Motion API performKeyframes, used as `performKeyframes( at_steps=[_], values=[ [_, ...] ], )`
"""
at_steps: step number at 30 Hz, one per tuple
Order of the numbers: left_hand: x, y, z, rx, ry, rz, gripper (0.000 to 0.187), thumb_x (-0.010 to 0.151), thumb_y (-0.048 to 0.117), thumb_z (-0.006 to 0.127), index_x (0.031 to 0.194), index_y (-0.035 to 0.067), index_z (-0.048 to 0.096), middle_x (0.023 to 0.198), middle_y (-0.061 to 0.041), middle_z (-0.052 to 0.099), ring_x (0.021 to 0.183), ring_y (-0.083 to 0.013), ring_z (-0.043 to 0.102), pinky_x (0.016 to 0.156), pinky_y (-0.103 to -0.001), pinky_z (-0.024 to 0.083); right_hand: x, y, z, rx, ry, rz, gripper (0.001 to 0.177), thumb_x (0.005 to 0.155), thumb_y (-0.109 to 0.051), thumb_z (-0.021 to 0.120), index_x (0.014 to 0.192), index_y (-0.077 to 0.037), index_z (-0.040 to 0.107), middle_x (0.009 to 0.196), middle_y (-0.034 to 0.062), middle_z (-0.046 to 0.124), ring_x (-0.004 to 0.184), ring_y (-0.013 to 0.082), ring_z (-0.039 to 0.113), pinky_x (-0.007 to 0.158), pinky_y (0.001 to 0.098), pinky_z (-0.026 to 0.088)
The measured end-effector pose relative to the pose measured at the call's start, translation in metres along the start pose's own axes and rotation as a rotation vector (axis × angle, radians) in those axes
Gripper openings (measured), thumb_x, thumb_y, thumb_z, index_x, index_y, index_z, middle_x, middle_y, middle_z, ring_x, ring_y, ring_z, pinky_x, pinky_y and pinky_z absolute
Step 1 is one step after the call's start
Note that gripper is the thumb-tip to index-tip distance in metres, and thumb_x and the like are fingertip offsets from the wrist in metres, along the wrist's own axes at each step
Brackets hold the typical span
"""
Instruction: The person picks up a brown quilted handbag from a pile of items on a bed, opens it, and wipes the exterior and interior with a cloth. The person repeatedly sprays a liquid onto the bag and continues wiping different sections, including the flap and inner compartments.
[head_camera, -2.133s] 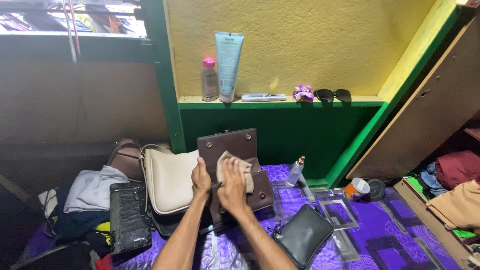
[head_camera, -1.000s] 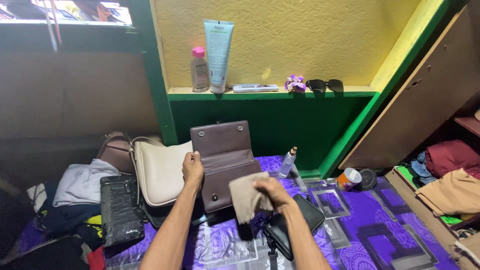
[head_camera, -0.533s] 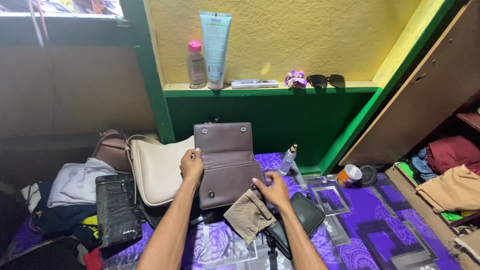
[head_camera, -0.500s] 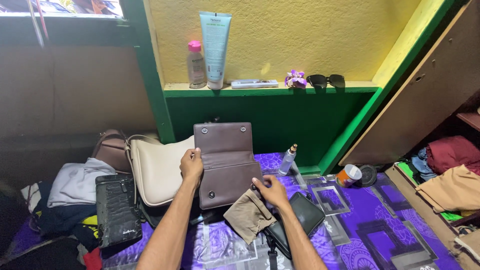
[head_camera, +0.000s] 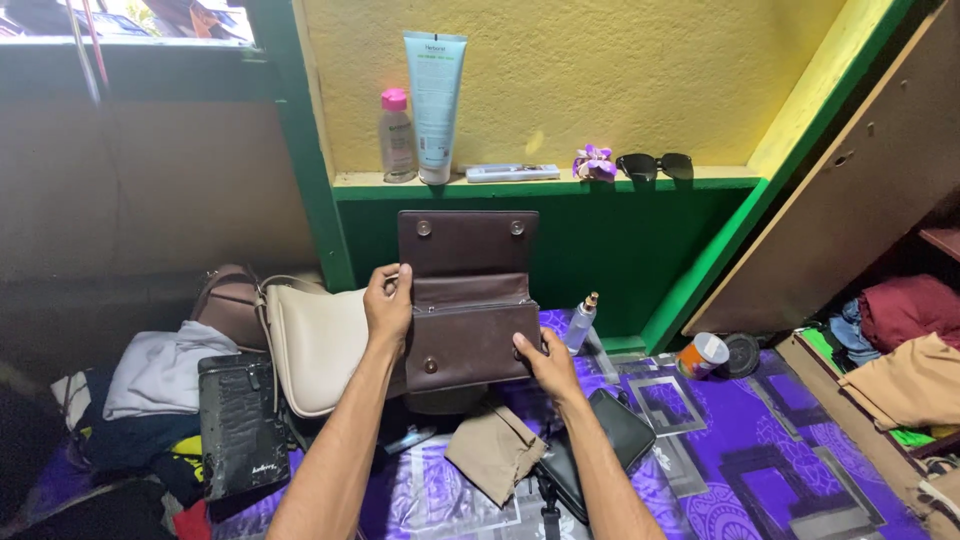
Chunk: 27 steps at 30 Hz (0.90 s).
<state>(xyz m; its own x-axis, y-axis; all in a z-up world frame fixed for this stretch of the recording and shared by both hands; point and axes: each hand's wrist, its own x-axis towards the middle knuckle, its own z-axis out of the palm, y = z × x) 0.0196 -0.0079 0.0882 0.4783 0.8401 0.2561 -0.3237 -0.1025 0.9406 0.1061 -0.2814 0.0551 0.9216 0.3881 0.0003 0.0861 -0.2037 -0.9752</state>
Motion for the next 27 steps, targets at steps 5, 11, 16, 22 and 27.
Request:
performKeyframes(
  at_steps=[5, 11, 16, 22, 27],
  values=[
    [0.012, -0.028, -0.007, 0.069, 0.022, -0.080, 0.030, 0.094, 0.036, 0.074, 0.108, 0.012, 0.064, 0.082, -0.005, 0.069, 0.078, -0.0140, 0.059, 0.073, -0.031, 0.050, 0.016, 0.001, 0.021, 0.104, 0.111, 0.111, 0.036, 0.085, -0.039, 0.080, 0.103, -0.008, 0.076, 0.082, 0.0091, 0.073, 0.079, 0.0206, 0.068, 0.069, 0.0351, 0.057],
    [-0.003, -0.068, -0.031, 0.129, 0.005, -0.071, 0.034, 0.098, 0.027, 0.067, 0.123, 0.008, 0.054, 0.097, -0.012, 0.071, 0.094, -0.0206, 0.066, 0.088, -0.036, 0.053, 0.013, 0.000, 0.036, -0.031, 0.168, 0.176, 0.039, 0.081, -0.050, 0.079, 0.094, -0.013, 0.079, 0.081, 0.0080, 0.075, 0.081, 0.0243, 0.072, 0.069, 0.0365, 0.056],
    [-0.028, -0.036, -0.039, 0.241, -0.008, -0.105, 0.033, 0.099, 0.033, 0.067, 0.125, 0.018, 0.053, 0.108, -0.014, 0.069, 0.096, -0.0262, 0.069, 0.088, -0.037, 0.055, 0.023, 0.004, 0.044, -0.148, 0.231, 0.175, 0.044, 0.081, -0.057, 0.075, 0.093, -0.015, 0.080, 0.089, 0.0116, 0.077, 0.094, 0.0322, 0.073, 0.077, 0.0389, 0.055],
    [-0.034, -0.029, -0.042, 0.193, -0.176, -0.186, 0.059, 0.086, 0.038, 0.077, 0.137, 0.023, 0.053, 0.130, -0.020, 0.064, 0.108, -0.0310, 0.068, 0.096, -0.042, 0.054, 0.037, 0.013, 0.058, -0.043, 0.362, 0.237, 0.044, 0.082, -0.056, 0.075, 0.102, -0.016, 0.080, 0.096, 0.0085, 0.077, 0.103, 0.0293, 0.071, 0.083, 0.0361, 0.053],
    [-0.047, -0.015, -0.047, 0.105, -0.300, -0.215, 0.087, 0.079, 0.027, 0.087, 0.149, 0.006, 0.039, 0.124, -0.026, 0.065, 0.106, -0.0308, 0.069, 0.092, -0.038, 0.057, 0.053, 0.034, 0.066, 0.292, 0.301, 0.230, 0.041, 0.088, -0.041, 0.075, 0.107, -0.005, 0.075, 0.087, 0.0129, 0.074, 0.078, 0.0209, 0.070, 0.065, 0.0323, 0.055]
  ],
)
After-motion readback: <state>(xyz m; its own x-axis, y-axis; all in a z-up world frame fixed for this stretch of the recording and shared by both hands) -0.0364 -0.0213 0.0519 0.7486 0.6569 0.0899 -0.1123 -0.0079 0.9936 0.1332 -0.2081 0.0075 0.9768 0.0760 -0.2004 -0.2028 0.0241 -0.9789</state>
